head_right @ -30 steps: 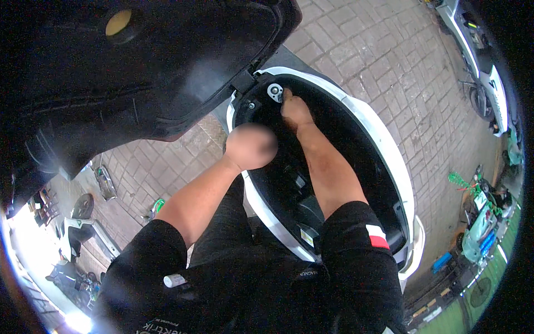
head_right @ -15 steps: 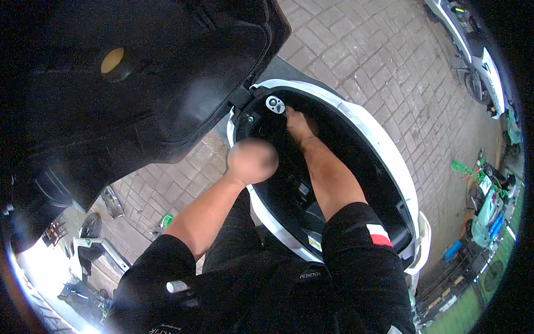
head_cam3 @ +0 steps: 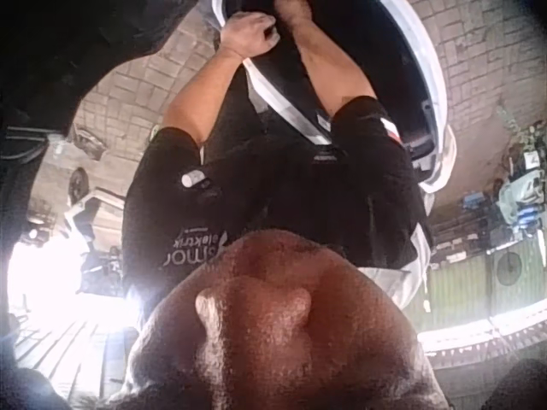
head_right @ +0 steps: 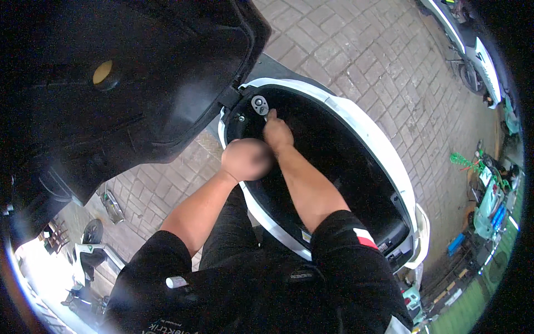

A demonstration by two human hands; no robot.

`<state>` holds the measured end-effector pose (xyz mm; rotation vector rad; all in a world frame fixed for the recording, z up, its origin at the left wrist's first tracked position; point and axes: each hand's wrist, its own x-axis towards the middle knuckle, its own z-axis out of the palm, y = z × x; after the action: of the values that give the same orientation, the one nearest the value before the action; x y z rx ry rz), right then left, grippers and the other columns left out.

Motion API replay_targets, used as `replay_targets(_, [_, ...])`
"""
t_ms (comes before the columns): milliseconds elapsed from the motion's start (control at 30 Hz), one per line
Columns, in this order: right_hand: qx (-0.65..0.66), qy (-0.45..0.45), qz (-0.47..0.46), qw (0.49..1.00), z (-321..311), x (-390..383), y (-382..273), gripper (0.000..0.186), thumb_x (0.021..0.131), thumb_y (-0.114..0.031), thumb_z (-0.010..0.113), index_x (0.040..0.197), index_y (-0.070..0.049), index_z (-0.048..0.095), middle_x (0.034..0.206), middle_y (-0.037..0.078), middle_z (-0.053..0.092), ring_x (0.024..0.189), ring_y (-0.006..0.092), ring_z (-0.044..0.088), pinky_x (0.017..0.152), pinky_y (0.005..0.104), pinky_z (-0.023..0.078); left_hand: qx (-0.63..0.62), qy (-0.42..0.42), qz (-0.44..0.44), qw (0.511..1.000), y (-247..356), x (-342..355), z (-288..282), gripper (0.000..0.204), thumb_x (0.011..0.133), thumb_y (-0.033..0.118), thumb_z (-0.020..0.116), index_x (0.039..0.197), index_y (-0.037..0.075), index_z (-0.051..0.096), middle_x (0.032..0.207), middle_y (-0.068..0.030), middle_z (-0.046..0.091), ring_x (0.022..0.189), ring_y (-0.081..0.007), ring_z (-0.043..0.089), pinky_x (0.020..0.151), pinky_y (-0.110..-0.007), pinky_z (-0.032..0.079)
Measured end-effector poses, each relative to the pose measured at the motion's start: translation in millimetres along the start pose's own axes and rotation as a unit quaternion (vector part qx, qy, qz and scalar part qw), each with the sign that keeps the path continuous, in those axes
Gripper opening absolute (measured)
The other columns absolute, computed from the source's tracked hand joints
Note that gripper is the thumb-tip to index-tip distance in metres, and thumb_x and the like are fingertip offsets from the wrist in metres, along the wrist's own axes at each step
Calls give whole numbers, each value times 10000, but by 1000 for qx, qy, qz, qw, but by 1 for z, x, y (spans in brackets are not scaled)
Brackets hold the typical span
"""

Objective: The person uses a screwdriver and a socket wrench to work on the internals of a white scooter, then removes a green battery and uses the wrench and a screwdriver to work inside the battery compartment.

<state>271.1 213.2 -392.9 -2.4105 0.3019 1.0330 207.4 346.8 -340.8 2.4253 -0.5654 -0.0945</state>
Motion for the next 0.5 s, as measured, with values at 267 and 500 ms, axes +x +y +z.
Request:
replay_targets(267, [23, 42, -80, 996, 16, 18, 25, 493, 940, -62, 321, 1428, -5, 359, 1141, 310, 615, 1092, 437, 602, 926, 498, 483, -4, 1, 3, 1000, 4, 6, 1, 152, 705, 212, 673, 667, 94, 586, 694, -74, 588, 680, -293, 622, 650, -395, 500])
replay_targets(500, [36, 0, -86, 996, -12, 17, 21, 343, 947, -61, 311, 1237, 17, 476, 1166, 334, 590, 1099, 450, 590, 934, 512, 469, 16, -20, -21, 999, 2, 0, 4, 136, 709, 231, 666, 694, 105, 619, 719, -66, 618, 714, -286, 639, 676, -401, 502])
